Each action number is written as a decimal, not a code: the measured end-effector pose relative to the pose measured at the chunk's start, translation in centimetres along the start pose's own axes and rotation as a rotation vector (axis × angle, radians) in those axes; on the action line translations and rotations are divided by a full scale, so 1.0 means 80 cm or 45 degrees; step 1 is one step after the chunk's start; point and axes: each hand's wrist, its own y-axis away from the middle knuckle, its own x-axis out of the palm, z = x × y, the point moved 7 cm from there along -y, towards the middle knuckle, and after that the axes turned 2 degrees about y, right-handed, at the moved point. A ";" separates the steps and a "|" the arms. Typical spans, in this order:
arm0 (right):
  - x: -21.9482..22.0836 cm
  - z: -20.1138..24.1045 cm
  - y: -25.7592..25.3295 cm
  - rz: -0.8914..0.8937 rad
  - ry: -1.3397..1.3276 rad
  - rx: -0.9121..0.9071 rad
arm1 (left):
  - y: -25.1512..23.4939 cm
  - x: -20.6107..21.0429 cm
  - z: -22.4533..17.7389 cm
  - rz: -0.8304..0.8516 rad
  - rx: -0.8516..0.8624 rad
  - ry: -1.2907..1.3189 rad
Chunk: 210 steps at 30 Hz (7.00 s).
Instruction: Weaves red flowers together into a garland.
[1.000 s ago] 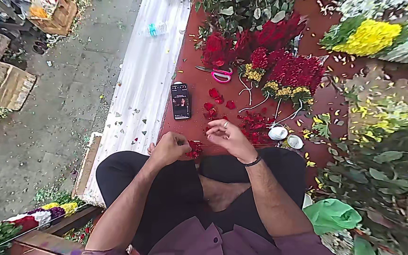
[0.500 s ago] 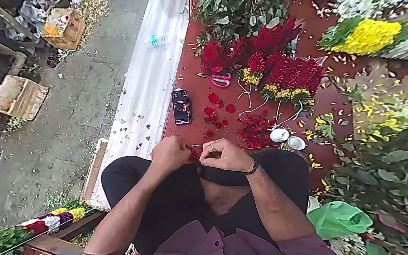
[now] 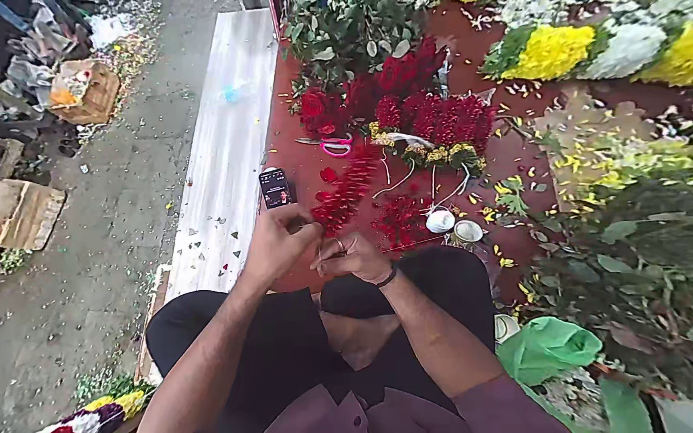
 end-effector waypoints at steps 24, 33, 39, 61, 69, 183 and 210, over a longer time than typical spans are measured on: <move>-0.258 -0.112 -0.031 -0.714 1.492 0.917 | 0.082 -0.055 0.124 0.232 -0.404 -0.182; -0.176 -0.059 -0.010 -0.746 0.551 0.589 | 0.080 -0.051 0.126 0.231 -0.404 -0.218; -0.140 -0.039 -0.011 -0.751 0.478 0.426 | 0.080 -0.047 0.132 0.250 -0.443 -0.195; -0.079 -0.007 0.000 -0.669 0.667 0.154 | 0.076 -0.046 0.139 0.217 -0.512 -0.211; -0.023 -0.014 0.005 -0.744 0.179 0.187 | 0.078 -0.040 0.143 0.223 -0.579 -0.258; -0.185 0.063 0.028 -0.815 1.043 0.364 | 0.069 -0.158 0.132 0.019 -0.685 -0.450; -0.156 -0.099 -0.012 -0.699 1.166 0.619 | 0.080 -0.098 0.154 0.176 -0.672 -0.304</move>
